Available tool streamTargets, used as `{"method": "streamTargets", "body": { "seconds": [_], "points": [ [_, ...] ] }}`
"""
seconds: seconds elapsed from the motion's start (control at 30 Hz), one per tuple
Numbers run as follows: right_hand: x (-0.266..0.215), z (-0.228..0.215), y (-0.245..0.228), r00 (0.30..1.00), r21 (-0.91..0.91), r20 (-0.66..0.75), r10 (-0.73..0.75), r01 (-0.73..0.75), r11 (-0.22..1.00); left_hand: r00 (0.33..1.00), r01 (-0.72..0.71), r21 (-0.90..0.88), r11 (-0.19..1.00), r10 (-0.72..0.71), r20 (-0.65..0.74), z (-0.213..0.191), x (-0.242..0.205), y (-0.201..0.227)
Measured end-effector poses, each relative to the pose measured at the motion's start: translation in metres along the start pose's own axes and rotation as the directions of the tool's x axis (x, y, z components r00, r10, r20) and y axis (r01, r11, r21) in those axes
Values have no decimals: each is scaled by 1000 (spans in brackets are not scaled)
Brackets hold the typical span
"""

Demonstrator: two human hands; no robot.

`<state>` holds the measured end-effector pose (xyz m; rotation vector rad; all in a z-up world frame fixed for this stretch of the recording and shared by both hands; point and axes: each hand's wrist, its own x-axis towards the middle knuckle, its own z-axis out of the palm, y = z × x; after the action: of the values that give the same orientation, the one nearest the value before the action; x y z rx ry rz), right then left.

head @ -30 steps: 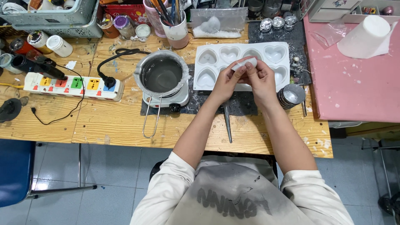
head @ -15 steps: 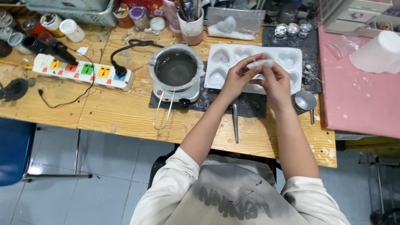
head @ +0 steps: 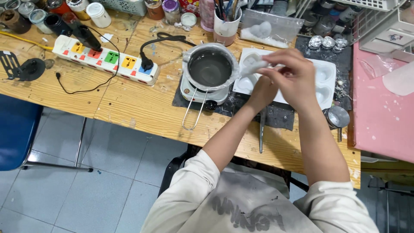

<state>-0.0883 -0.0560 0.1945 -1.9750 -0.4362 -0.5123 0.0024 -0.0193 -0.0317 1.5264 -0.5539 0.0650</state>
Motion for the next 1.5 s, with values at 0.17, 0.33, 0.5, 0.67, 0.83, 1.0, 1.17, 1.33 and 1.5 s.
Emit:
{"method": "streamTargets", "body": {
  "seconds": [0.17, 0.33, 0.5, 0.67, 0.83, 1.0, 1.17, 1.33, 1.5],
  "points": [
    [39, 44, -11, 952, -315, 255, -169, 247, 917, 964, -252, 171, 953, 262, -40, -29, -18, 92],
    [52, 67, -7, 922, -479, 376, -97, 283, 831, 960, -258, 137, 956, 269, -71, -34, -21, 100],
    [55, 75, 5, 888, -481, 445, -116, 347, 806, 989, -142, 148, 979, 145, -4, -41, -26, 116],
    [56, 72, 12, 888, -485, 455, -69, 311, 817, 970, -225, 159, 961, 237, -56, -40, -23, 106],
    [59, 42, 10, 906, -410, 392, -160, 328, 851, 956, -246, 371, 896, 287, -61, -35, -12, 91],
    [54, -10, 37, 977, -330, 214, -13, 85, 940, 1000, -3, 732, 682, 4, 0, -30, -7, 87],
    [44, -26, 134, 987, -300, 5, 159, -150, 942, 985, 117, 726, 678, 16, -173, -24, -10, 77],
    [35, -3, 213, 996, -514, 48, -79, 93, 853, 986, 142, 746, 651, -28, -163, -15, -15, 64],
    [35, 26, 205, 973, -512, 90, 210, -136, 848, 981, 129, 603, 787, -12, -194, -23, -12, 78]
  ]
}}
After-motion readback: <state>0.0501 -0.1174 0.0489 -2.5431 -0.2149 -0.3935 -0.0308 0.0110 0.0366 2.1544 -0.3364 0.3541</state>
